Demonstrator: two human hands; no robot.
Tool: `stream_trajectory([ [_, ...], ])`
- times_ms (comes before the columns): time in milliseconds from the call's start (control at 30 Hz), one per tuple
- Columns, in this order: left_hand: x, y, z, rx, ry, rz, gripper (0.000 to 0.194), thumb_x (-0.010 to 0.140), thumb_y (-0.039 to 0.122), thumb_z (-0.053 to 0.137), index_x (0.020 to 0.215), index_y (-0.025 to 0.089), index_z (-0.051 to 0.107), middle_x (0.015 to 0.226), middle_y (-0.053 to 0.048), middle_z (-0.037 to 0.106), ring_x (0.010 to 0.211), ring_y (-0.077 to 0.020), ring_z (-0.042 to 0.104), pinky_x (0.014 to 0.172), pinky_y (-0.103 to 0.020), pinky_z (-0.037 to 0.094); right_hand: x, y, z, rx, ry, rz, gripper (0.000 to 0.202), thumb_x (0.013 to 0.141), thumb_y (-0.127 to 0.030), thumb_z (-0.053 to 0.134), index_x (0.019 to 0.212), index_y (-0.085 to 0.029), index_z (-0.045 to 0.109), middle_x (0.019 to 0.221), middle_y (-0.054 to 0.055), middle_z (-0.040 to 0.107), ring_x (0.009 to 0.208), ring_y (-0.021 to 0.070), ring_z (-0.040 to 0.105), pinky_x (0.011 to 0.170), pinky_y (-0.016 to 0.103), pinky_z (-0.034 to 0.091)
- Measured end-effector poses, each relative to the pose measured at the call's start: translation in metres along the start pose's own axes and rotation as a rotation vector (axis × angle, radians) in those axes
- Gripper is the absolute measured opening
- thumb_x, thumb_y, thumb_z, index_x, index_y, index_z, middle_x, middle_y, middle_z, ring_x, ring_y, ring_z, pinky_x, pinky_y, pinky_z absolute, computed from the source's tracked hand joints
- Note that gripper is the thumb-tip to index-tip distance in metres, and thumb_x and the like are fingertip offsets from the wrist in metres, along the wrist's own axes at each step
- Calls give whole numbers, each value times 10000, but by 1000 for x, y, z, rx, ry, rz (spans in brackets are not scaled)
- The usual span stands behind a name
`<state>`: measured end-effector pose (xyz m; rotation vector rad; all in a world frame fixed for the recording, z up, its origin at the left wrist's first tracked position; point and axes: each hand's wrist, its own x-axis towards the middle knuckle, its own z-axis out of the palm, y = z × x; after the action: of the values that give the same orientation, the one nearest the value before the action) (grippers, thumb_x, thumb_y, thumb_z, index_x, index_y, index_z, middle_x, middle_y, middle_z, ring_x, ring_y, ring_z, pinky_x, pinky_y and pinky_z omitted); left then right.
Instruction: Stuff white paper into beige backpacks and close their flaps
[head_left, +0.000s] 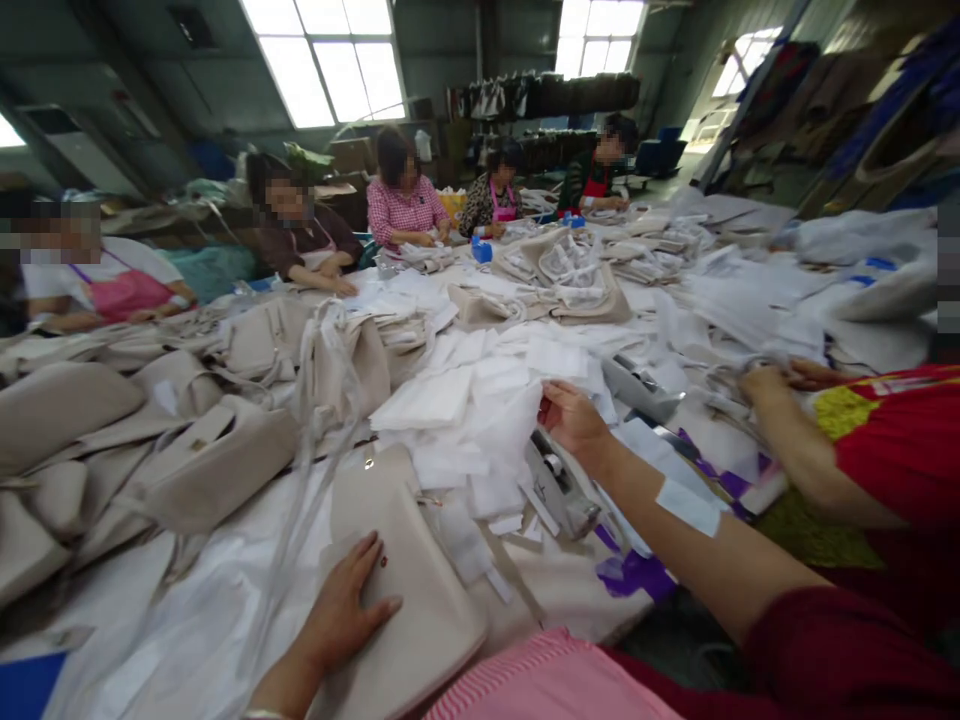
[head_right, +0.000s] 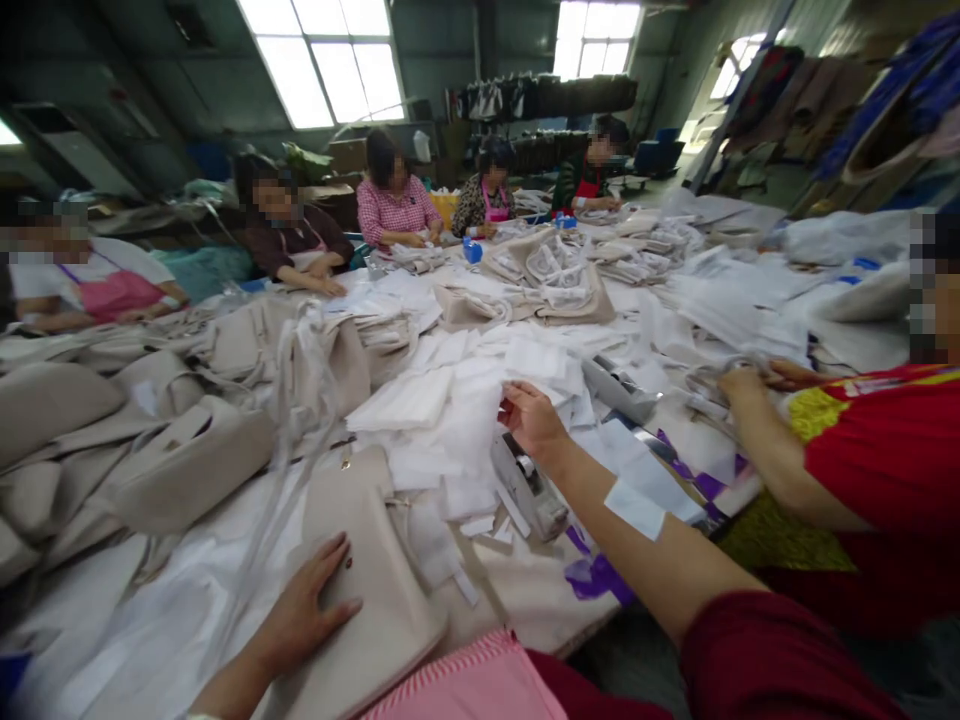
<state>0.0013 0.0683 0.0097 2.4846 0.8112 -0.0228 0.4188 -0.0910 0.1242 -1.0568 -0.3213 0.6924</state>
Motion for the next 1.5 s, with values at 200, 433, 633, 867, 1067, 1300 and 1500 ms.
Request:
stream_trajectory([
  [200,8,74,-53,-369,255,69,806,795,589,582,1454,195,336,1499,-144,365,1376,-298,354,1122,-483,330,-59,56,78,66,-163,299,219,675,-336,771,784,-189,650,761,-8,645,673,120,565,578,239,493],
  [433,16,117,-89,-557,162,188,828,654,488,780,1364,188,479,1348,-132,537,1238,-306,497,1068,-439,384,-94,80,141,-267,-547,183,209,728,-377,715,763,-172,710,869,26,656,698,114,541,616,240,457],
  [633,4,97,-73,-1120,314,-269,400,712,434,745,968,135,672,843,-51,712,736,-188,658,692,-305,530,-92,90,133,-360,-635,254,568,744,-464,702,1245,-221,589,1235,93,596,1036,195,569,889,351,466],
  [867,0,98,-65,-1480,481,-361,425,635,379,806,957,135,674,826,-59,728,686,-171,666,691,-308,543,-116,116,136,-396,-688,434,435,629,-413,788,966,-155,693,882,51,685,815,182,617,753,319,489],
  [1067,-6,65,-54,-1163,439,-516,353,616,310,759,922,150,686,772,-43,716,720,-189,672,687,-307,542,-100,103,137,-323,-469,360,235,676,-361,731,688,-159,611,589,-31,610,519,101,516,524,228,404],
  [1300,-22,40,-67,-1038,580,-630,530,827,496,533,1218,140,562,1150,-161,661,1090,-244,625,853,-365,524,-104,104,142,-366,-362,331,260,723,-406,668,760,-168,572,589,-10,628,490,152,606,438,245,462],
  [1500,-49,57,-75,-811,381,-264,934,718,489,712,1491,244,247,1371,-151,519,1259,-286,503,1028,-445,407,-111,114,147,-314,-235,388,238,691,-390,671,734,-191,549,576,-34,601,463,142,565,415,251,449],
])
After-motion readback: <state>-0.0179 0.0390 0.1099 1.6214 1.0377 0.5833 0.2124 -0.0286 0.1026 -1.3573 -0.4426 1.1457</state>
